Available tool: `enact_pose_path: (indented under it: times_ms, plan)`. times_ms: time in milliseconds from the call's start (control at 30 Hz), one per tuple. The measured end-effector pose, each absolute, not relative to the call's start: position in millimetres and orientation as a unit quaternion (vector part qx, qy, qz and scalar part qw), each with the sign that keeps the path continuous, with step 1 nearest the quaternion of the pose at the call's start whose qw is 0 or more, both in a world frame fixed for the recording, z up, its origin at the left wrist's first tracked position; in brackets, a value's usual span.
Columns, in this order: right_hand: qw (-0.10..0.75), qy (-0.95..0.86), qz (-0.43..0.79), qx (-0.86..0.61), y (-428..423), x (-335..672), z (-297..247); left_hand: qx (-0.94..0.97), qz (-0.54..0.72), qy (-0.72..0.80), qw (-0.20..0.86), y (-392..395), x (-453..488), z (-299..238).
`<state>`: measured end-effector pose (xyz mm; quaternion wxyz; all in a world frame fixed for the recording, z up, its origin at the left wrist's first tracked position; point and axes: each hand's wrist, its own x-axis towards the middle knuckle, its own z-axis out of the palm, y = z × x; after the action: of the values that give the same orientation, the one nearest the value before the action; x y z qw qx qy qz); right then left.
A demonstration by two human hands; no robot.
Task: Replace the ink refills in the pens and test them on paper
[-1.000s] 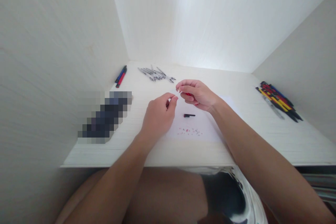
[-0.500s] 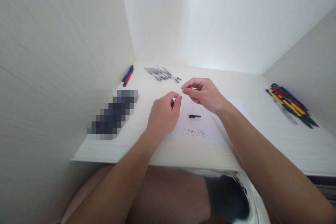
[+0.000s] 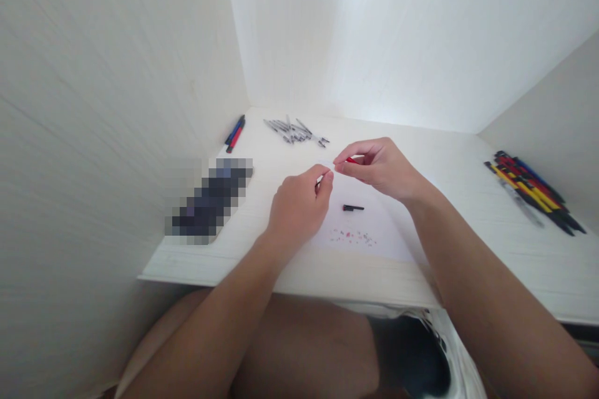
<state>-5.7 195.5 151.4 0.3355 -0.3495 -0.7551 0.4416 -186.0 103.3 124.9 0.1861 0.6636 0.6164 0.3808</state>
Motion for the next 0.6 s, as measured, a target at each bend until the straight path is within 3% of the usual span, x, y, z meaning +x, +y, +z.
enact_pose_path:
  times_ms: [467, 600]
  plan:
    - [0.296, -0.769, 0.456, -0.334, 196.2, -0.5, 154.7, 0.674, 0.383, 0.605, 0.183, 102.4, -185.7, 126.5]
    - [0.323, -0.734, 0.49, -0.342, 197.2, -2.7, 152.3, 0.673, 0.396, 0.595, 0.189, 102.4, -185.8, 126.3]
